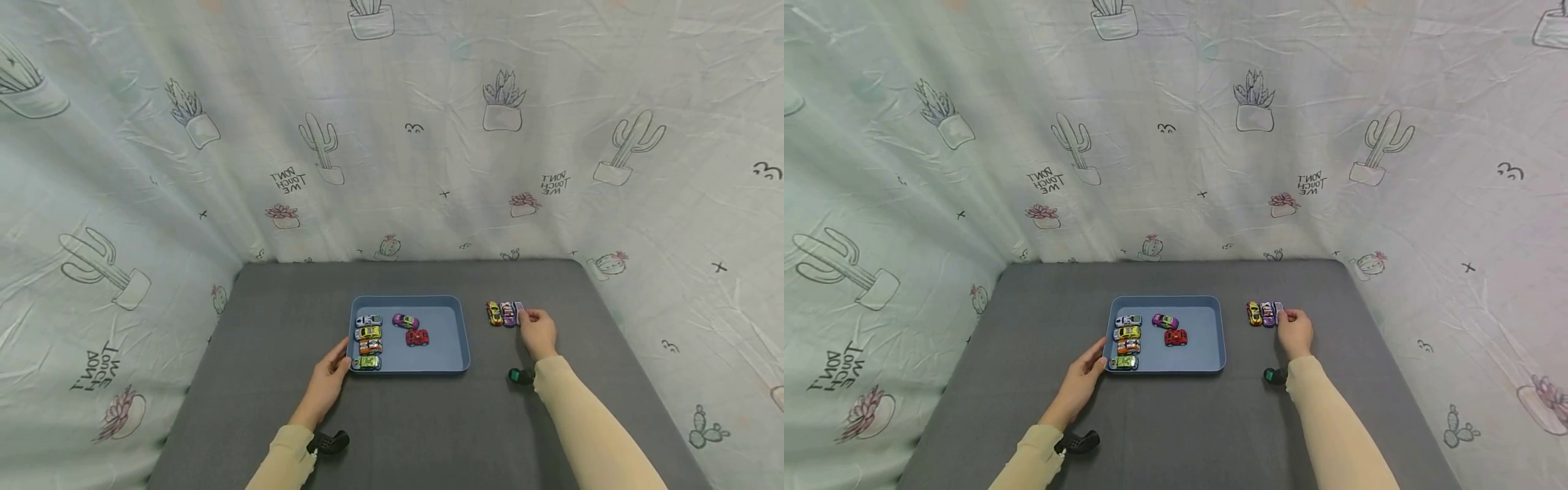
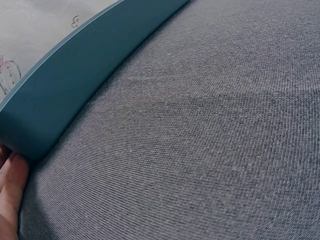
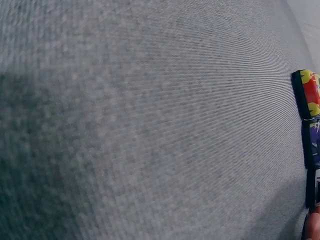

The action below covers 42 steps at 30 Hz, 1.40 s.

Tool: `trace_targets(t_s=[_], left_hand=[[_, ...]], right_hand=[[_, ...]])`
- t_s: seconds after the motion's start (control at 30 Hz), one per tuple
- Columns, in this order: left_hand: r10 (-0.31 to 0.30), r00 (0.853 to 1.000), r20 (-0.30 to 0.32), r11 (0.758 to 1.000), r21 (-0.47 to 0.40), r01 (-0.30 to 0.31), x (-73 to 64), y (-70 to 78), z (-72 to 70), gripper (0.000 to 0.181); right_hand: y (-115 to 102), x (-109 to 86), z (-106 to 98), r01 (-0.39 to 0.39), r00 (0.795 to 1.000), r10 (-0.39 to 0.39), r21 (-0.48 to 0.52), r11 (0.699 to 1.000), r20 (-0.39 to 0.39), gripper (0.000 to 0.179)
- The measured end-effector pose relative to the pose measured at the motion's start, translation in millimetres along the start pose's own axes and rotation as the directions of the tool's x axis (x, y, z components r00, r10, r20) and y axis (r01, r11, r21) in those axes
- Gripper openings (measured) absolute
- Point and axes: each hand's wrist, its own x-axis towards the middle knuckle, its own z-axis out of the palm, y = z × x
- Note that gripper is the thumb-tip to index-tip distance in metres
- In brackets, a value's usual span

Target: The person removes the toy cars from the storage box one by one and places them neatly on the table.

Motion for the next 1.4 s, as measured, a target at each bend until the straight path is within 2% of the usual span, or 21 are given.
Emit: trace_targets(t_s=[0.33,0.53,0.8,1.0,1.17,1.4], left_hand=[[0.009,1.000,0.004,1.000,0.005,-0.009,0.8,-0.9,0.0,0.047],[0.021,1.000,0.002,1.000,0.005,-0.021,0.0,0.2,-2.6,0.047],[0.021,1.000,0.001,1.000,0.016,-0.021,0.7,-1.0,-3.3,0.047],[0.005,1.000,-0.002,1.000,0.014,-0.005,-1.6,0.8,-1.6,0.047],[0.003,1.000,0.001,1.000,0.018,-0.003,-1.5,0.5,-0.6,0.047],[0.007,1.000,0.001,1.000,0.013,-0.007,-1.0,0.4,0.2,0.047]], right_hand=[[2,-1.9,-6,0.011,1.000,-0.012,0.036,0.999,0.026,0.048],[-16,-12.4,-11,0.091,0.990,-0.098,0.070,0.993,0.101,0.060],[-50,-34.5,-1,0.242,0.940,-0.262,0.116,0.963,0.220,0.060],[-62,-54.2,16,0.321,0.892,-0.346,0.133,0.938,0.290,0.064],[-71,-70.5,28,0.354,0.855,-0.374,0.124,0.927,0.358,0.063],[-77,-84.5,47,0.370,0.822,-0.380,0.109,0.923,0.425,0.063]])
